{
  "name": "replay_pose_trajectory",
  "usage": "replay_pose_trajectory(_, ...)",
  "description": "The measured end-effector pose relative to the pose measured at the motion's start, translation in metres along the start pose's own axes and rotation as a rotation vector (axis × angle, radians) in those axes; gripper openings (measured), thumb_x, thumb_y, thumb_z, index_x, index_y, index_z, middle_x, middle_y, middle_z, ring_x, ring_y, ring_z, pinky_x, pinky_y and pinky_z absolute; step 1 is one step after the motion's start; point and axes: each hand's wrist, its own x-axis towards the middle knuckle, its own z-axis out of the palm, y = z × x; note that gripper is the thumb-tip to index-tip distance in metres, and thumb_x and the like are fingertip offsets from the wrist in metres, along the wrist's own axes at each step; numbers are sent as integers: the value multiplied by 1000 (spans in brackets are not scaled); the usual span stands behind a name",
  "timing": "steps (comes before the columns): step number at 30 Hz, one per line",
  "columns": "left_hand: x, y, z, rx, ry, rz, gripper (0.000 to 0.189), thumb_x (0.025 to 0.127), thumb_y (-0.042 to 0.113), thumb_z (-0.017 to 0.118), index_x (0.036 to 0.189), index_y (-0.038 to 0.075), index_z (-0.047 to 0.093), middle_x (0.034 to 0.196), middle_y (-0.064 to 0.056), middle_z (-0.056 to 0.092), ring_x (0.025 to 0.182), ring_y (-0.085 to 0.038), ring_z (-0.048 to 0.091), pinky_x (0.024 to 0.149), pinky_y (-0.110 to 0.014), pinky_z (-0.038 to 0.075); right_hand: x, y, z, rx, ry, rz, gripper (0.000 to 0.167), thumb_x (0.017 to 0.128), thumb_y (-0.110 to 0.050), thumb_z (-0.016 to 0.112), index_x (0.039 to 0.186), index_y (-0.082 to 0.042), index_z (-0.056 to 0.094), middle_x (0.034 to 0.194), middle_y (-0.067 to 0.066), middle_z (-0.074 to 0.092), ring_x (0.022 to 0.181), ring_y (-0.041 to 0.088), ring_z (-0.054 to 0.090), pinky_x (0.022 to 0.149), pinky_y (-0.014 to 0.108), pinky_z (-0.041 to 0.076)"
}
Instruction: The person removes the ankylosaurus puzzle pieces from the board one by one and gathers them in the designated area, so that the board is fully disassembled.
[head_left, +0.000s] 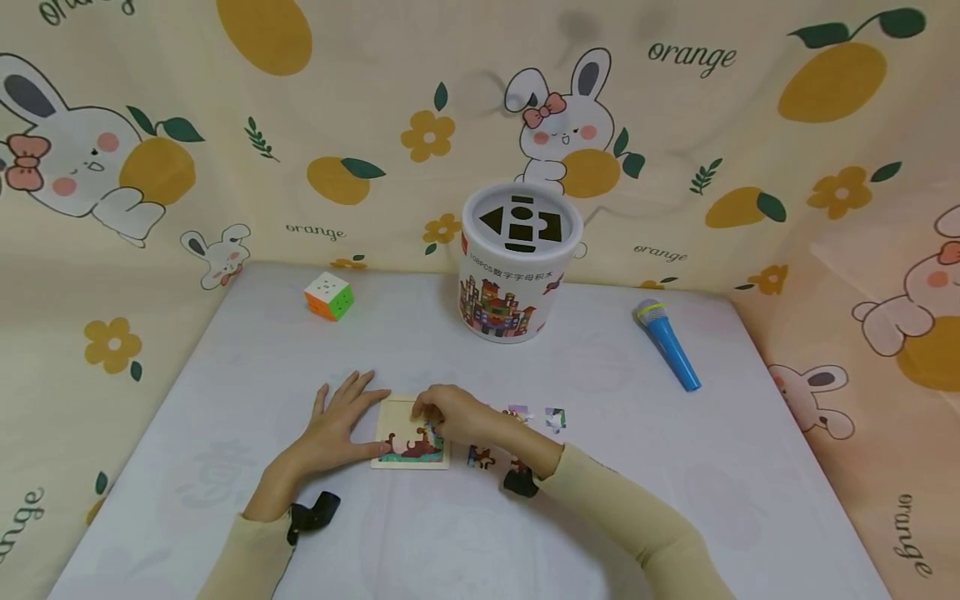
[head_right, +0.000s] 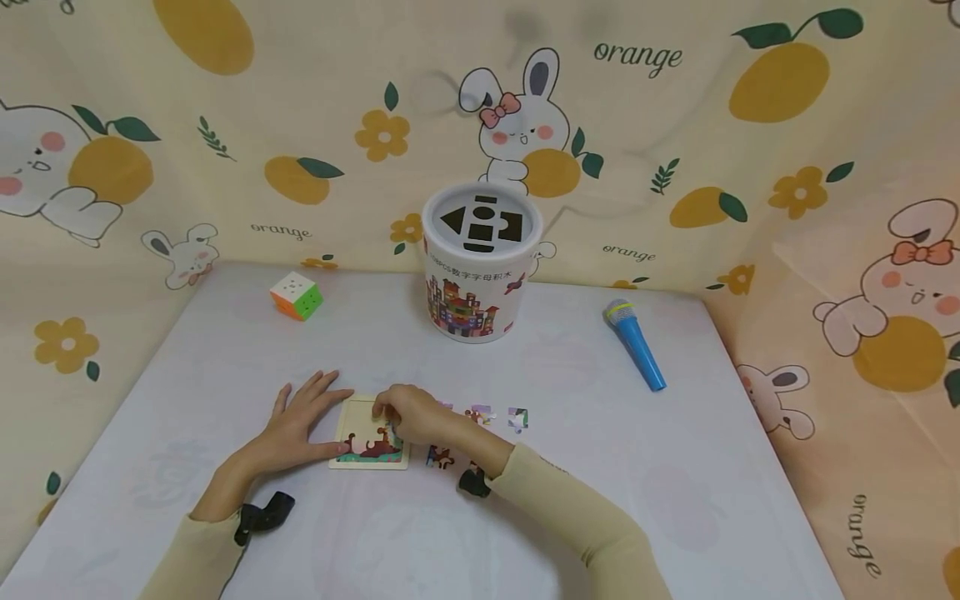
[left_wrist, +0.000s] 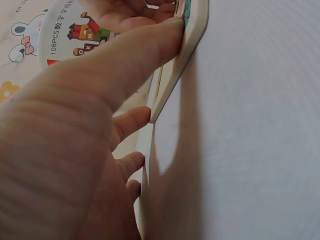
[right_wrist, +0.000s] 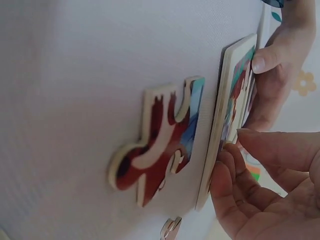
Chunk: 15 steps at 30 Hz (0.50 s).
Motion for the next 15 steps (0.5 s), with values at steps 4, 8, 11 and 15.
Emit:
replay_pose_trajectory(4, 0, 1, 0, -6, 0, -2, 83, 78, 54, 78, 146, 16, 49, 163, -17, 22, 150, -41, 8, 111, -68, -9, 0, 0, 1, 8, 7, -5, 33, 85, 18, 61, 107, -5, 70, 97, 5, 63, 89, 16, 56, 78, 21, 48)
replay_pose_trajectory(8, 0, 2, 0, -8, 1, 0, 83, 78, 54, 78, 146, 16, 50, 163, -17, 23, 150, -41, 8, 111, -68, -9, -1, 1, 1, 6, 12, -7, 32, 86, 17, 62, 106, -6, 70, 96, 5, 63, 87, 15, 55, 76, 20, 47)
replay_pose_trajectory(11, 0, 2, 0, -6, 0, -1, 83, 78, 54, 78, 146, 16, 50, 163, -17, 23, 150, -41, 8, 111, -68, -9, -1, 1, 2, 6, 12, -7, 30, 86, 16, 62, 105, -7, 70, 96, 4, 63, 87, 16, 55, 76, 20, 47)
replay_pose_trajectory(15, 0, 1, 0, 0, -1, -5, 83, 78, 54, 78, 146, 16, 49, 163, -17, 23, 150, -41, 8, 111, -68, -9, -2, 2, 2, 10, 12, -8, 28, 87, 14, 63, 104, -7, 70, 97, 4, 62, 88, 17, 56, 76, 20, 47)
